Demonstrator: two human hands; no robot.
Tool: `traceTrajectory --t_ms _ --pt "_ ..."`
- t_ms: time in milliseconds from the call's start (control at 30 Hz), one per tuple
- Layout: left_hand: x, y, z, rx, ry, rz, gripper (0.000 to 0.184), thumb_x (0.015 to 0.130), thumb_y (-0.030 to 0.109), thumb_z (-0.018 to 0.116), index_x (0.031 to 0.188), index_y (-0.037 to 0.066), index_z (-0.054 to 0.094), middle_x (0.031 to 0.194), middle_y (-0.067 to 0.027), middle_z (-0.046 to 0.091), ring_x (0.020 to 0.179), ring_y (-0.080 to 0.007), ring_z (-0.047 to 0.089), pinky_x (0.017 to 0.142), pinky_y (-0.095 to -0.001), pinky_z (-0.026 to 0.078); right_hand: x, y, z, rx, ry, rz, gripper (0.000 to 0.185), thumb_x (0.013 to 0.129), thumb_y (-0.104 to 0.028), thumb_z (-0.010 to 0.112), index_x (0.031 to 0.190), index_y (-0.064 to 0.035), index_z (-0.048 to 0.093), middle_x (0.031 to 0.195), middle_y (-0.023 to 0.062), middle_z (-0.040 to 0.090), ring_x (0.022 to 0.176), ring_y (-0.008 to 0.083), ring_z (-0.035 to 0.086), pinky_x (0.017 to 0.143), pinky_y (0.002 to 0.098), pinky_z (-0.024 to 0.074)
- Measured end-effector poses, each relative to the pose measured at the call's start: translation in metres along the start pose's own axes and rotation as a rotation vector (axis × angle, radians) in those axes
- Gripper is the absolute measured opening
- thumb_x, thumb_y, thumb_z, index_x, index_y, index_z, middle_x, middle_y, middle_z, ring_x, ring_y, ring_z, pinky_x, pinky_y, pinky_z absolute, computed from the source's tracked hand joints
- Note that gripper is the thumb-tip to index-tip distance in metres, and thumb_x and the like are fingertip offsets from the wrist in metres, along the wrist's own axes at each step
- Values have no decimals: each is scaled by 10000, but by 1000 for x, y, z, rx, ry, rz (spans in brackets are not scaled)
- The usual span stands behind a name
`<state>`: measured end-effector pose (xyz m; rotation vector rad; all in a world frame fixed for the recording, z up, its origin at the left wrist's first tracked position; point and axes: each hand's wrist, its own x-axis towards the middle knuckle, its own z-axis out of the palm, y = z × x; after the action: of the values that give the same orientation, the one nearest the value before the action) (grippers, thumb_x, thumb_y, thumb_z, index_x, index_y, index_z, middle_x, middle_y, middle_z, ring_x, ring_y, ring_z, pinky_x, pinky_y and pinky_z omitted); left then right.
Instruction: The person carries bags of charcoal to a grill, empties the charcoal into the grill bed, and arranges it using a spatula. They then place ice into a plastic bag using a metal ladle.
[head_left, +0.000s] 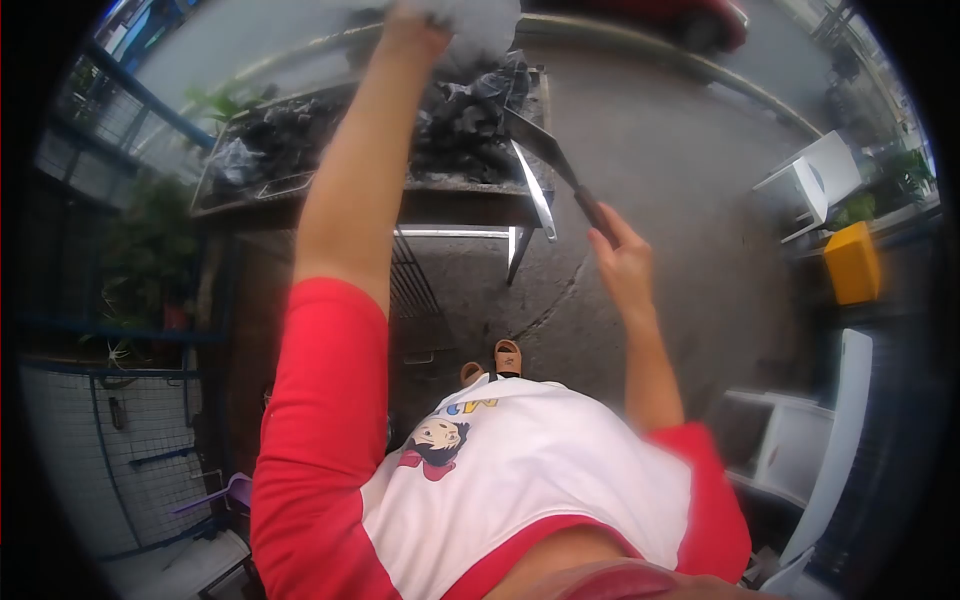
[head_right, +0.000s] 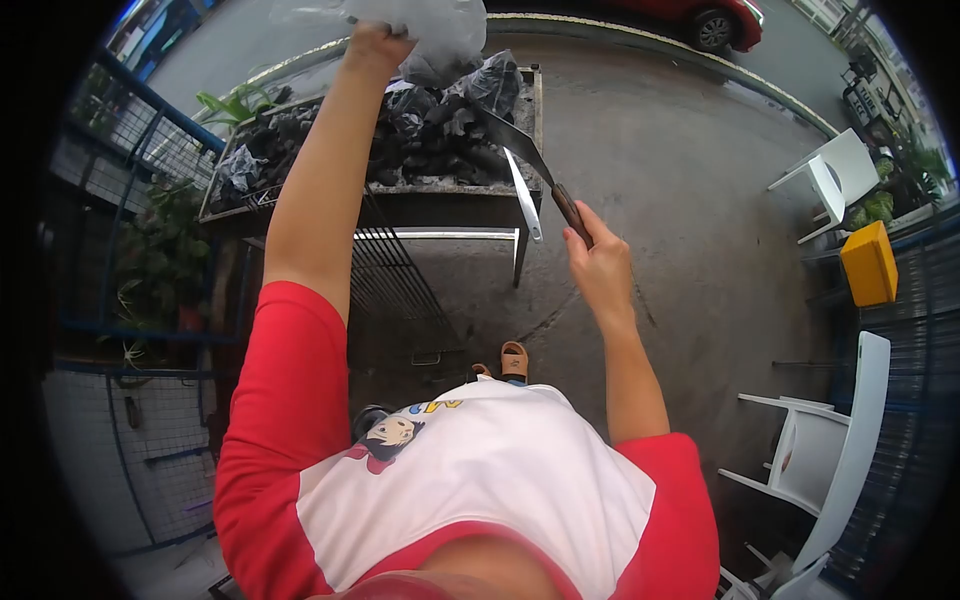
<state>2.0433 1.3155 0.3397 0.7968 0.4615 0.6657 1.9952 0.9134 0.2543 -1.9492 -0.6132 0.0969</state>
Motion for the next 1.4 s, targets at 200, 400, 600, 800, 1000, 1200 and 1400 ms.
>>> traceTrajectory --t_ms 200,400,600,800,1000,1200,1400 --pt "-6 -43 -113 747 425 -36 342 799 113 596 1118 -10 574 1083 -226 612 1015 -344 608 859 -452 506 28 4 35 18 -51 -6 378 819 -127 634 1171 10 611 969 193 690 874 228 679 763 308 494" --pt "-57 -66 -132 1381 498 229 400 732 83 625 1104 -38 542 1145 -277 550 1072 -413 553 909 -426 466 36 0 69 31 -121 11 395 806 -149 643 1163 17 607 997 219 675 921 274 673 802 334 494" --pt "-87 -89 -166 1518 209 287 510 741 77 609 1186 -97 434 1271 -310 424 1218 -454 415 1034 -429 366 18 8 65 -142 -49 -47 324 822 -153 628 1093 24 622 895 191 684 831 287 674 733 360 498" --pt "-130 -151 -149 2076 -18 595 945 614 527 793 1208 -124 453 1329 -260 404 1277 -415 349 1029 -630 278 46 10 74 294 -428 373 273 833 -173 622 1038 7 638 688 54 616 634 148 590 594 305 460" --pt "-69 -100 -92 1895 138 707 365 758 296 701 994 23 649 1039 -155 646 1040 -352 577 910 -512 414 115 4 19 64 -220 -162 320 844 -157 628 1132 -18 637 667 29 580 615 96 522 569 261 418" --pt "-17 -25 8 1745 315 671 277 822 323 572 969 112 676 943 -213 653 948 -388 606 801 -454 467 204 37 -71 100 -318 -49 306 850 -124 627 1140 -26 641 653 9 566 598 72 487 557 241 403" --pt "4 2 25 1997 327 555 358 823 325 537 957 17 661 984 -235 647 989 -404 598 866 -457 462 250 70 -78 53 -390 -204 326 845 -153 634 1148 -34 641 667 41 581 605 84 499 572 250 412"
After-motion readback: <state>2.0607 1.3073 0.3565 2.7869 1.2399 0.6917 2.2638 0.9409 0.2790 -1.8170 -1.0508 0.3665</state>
